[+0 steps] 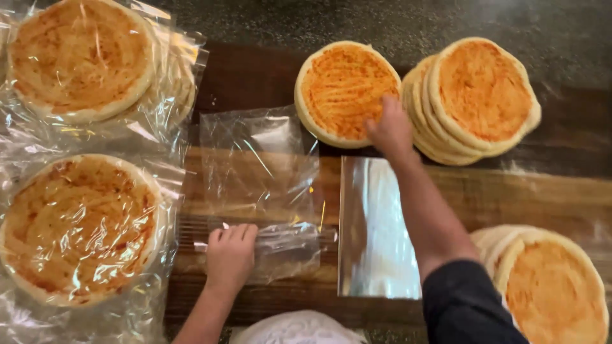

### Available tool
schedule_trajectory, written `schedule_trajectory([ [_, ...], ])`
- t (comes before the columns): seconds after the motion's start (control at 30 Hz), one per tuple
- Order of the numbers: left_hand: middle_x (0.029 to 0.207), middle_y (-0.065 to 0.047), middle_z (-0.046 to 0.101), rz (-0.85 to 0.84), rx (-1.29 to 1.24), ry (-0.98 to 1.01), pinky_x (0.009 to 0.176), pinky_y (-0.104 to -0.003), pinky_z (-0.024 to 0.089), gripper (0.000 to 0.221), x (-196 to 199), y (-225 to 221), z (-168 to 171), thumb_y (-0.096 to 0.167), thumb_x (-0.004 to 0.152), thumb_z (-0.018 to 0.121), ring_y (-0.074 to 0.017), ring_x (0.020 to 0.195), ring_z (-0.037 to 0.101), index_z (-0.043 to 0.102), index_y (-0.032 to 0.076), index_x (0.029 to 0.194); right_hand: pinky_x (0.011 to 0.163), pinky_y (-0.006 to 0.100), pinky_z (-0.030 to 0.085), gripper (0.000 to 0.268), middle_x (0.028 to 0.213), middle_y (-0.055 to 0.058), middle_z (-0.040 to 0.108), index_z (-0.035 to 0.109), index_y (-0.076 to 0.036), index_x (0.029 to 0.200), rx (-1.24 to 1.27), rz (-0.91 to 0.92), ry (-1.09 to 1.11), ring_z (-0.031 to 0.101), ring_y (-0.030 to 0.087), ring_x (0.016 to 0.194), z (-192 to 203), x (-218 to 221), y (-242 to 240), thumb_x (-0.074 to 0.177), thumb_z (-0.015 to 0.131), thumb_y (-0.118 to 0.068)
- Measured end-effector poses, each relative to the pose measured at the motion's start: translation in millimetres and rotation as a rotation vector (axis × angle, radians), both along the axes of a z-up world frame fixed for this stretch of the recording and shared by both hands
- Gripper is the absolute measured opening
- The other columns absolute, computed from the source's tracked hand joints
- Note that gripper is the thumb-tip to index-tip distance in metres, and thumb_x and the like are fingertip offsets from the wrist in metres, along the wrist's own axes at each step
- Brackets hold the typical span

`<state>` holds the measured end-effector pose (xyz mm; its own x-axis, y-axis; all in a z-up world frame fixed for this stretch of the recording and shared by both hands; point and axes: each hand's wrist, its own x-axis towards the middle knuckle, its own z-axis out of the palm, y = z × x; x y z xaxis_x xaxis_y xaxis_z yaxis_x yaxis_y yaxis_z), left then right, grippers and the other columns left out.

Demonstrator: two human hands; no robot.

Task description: The person is taking pre-made pizza bases from stacks and placing them individually into clear plastic bags on a wooden workbench.

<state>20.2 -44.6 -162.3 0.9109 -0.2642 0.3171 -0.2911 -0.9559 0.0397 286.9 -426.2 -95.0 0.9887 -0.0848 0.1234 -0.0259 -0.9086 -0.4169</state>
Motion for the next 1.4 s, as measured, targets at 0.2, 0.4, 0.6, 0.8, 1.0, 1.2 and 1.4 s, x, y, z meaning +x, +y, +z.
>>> schedule_trajectory([
  [0.2, 0.096, -0.002, 0.077, -0.006, -0.232, 0.268, 0.086, -0.04, 0.051, 0.02, -25, -21, 31, 0.008, 0.084, 0.064, -0.0207, 0.091, 0.072, 0.073, 0.015, 0.101, 0.092, 0.051, 0.051, 0.067, 0.146, 0.015, 0.048, 0.026, -0.01, 0.153, -0.031, -0.196, 0.538, 0.054, 0.037, 0.126, 71, 107, 18, 0.098, 0.064, -0.017],
  [0.4, 0.117, 0.001, 0.076, 0.127, -0.302, 0.403, 0.095, -0.041, 0.053, 0.036, -41, -18, 11, 0.018, 0.087, 0.065, -0.0201, 0.107, 0.071, 0.07, 0.018, 0.122, 0.093, 0.05, 0.054, 0.066, 0.139, 0.017, 0.054, 0.044, -0.005, 0.142, -0.091, -0.255, 0.676, 0.056, 0.038, 0.125, 79, 135, 15, 0.092, 0.079, -0.028],
  [0.6, 0.113, -0.003, 0.077, 0.159, -0.405, 0.413, 0.086, -0.043, 0.057, 0.03, -32, -12, 8, 0.024, 0.092, 0.061, -0.0237, 0.102, 0.073, 0.07, 0.014, 0.119, 0.101, 0.048, 0.049, 0.089, 0.137, 0.02, 0.061, 0.04, -0.003, 0.144, -0.112, -0.309, 0.579, 0.058, 0.039, 0.127, 88, 119, 16, 0.082, 0.089, -0.042],
  [0.8, 0.101, 0.005, 0.073, 0.273, -0.297, 0.818, 0.07, -0.049, 0.052, 0.023, 10, -28, 49, 0.032, 0.096, 0.052, -0.0262, 0.093, 0.069, 0.065, 0.033, 0.115, 0.088, 0.036, 0.058, 0.03, 0.113, 0.006, 0.066, 0.063, -0.009, 0.124, 0.434, -0.038, 0.43, 0.065, 0.022, 0.104, 209, -23, 14, 0.094, 0.064, -0.01],
  [1.0, 0.085, -0.019, 0.072, 0.109, -0.259, 0.677, 0.066, -0.061, 0.052, 0.013, 39, -50, 34, 0.034, 0.094, 0.054, -0.0499, 0.079, 0.068, 0.061, 0.024, 0.096, 0.127, 0.052, 0.041, 0.072, 0.153, 0.027, 0.043, 0.034, 0.002, 0.161, 0.804, 0.373, -0.445, 0.044, 0.038, 0.143, 134, -223, -38, 0.096, 0.06, -0.016],
  [1.2, 0.106, -0.001, 0.079, 0.03, -0.577, 0.887, 0.086, -0.041, 0.052, 0.024, 67, -49, 68, 0.032, 0.094, 0.059, -0.0236, 0.098, 0.072, 0.079, 0.024, 0.103, 0.112, 0.048, 0.05, 0.083, 0.145, 0.015, 0.058, 0.047, -0.004, 0.15, 1.488, -0.44, -0.156, 0.057, 0.034, 0.132, 18, -386, 39, 0.069, 0.064, -0.015],
  [1.4, 0.109, 0.0, 0.08, 0.111, -0.649, 1.196, 0.087, -0.032, 0.053, 0.039, 86, -36, 81, 0.05, 0.093, 0.058, -0.0146, 0.098, 0.071, 0.082, 0.023, 0.107, 0.079, 0.042, 0.067, 0.027, 0.115, 0.018, 0.073, 0.064, -0.004, 0.122, 0.887, -0.679, 0.715, 0.077, 0.032, 0.096, 92, -396, 118, 0.098, 0.061, -0.014],
])
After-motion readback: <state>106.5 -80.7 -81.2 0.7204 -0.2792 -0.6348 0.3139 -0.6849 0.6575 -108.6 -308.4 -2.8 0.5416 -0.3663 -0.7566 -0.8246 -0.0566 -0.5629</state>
